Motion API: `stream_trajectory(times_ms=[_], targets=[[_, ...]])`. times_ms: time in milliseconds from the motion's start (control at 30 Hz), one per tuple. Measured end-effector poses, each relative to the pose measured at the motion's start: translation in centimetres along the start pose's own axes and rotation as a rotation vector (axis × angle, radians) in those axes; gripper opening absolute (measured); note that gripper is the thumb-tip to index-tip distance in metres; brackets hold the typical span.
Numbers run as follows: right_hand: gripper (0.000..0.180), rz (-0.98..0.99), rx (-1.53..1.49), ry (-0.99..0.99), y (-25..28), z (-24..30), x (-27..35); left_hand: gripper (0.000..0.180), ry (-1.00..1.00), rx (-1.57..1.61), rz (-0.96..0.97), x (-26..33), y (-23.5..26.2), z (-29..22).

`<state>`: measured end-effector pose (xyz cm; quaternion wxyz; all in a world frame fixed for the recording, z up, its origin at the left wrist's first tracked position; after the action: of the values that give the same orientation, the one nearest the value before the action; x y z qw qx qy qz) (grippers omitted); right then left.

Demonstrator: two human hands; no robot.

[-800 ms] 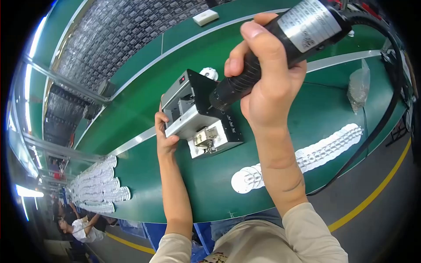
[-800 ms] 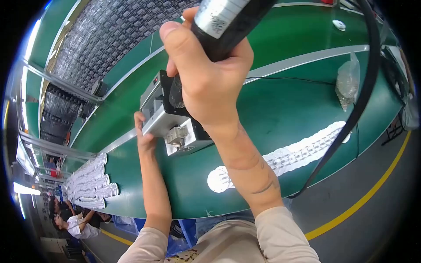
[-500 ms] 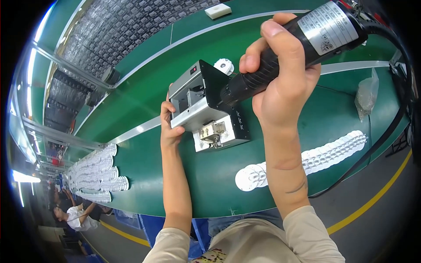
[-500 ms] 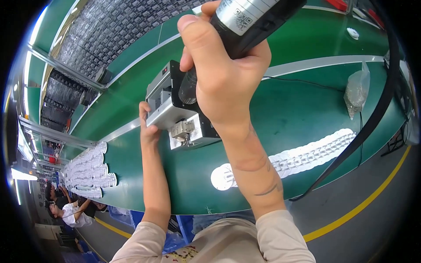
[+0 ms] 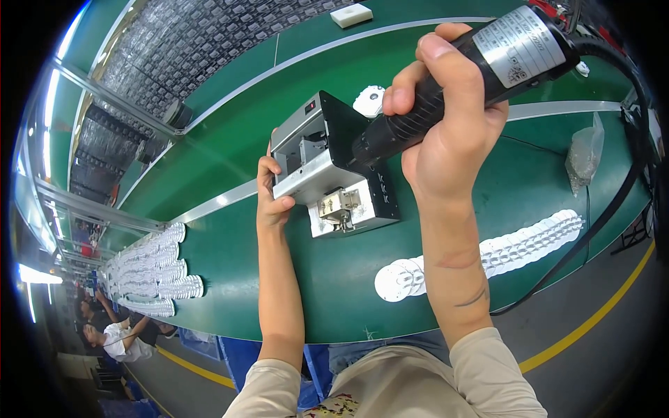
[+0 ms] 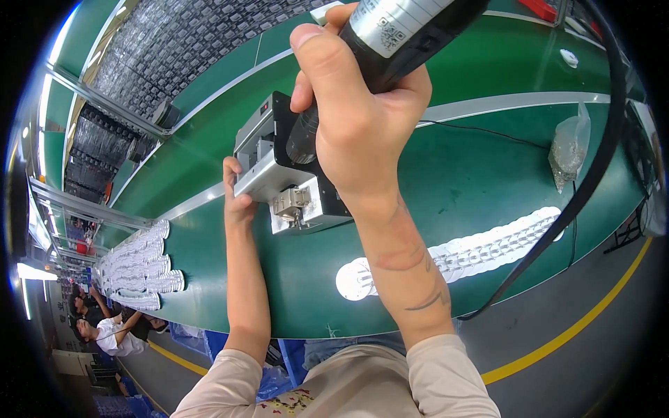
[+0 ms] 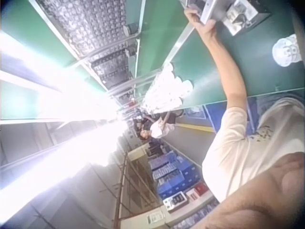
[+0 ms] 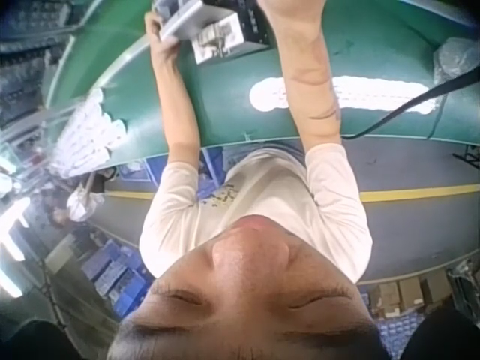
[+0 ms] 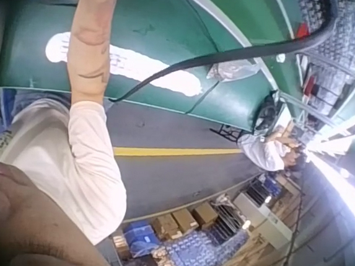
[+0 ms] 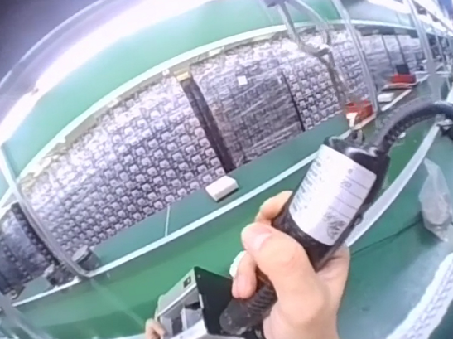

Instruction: The person assembles small plastic lighting fixture components by hand at a factory workstation, using an electric screwdriver to secure screws from a screw feeder machine into the components held in a component jig.

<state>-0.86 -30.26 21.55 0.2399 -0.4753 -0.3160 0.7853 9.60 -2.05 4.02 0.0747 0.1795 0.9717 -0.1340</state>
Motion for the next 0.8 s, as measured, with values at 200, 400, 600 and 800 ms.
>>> stream_trajectory(times_ms=[200, 400, 600, 800], targets=[[0.02, 0.028, -0.059, 0.002, 0.8, -1.6, -0.1, 0.064, 0.064, 0.063, 0.024, 0.1, -0.7, 0.2], [0.018, -0.008, -0.127, -0.016, 0.6, -1.9, 0.3, 0.055, 0.047, 0.172, 0.052, 0.1, -0.3, 0.3], [0.021, -0.007, -0.073, -0.045, 0.5, -2.1, 0.8, 0.029, 0.084, 0.333, -0.085, 0.2, 0.0, 0.9], [0.02, -0.026, -0.081, -0.072, 0.6, -2.5, 0.9, 0.015, 0.02, 0.477, -0.168, 0.0, 1.1, 1.2]])
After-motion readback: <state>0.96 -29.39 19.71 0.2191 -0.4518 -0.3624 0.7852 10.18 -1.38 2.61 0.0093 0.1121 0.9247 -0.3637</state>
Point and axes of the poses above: each hand's wrist, its own x-axis away from the middle knuckle, its own y-axis out of the back of the hand, z = x × y, the point moved 10 cm from there along -x, towards the middle knuckle, and after that the axes turned 13 degrees about y, right-handed, at the moved point
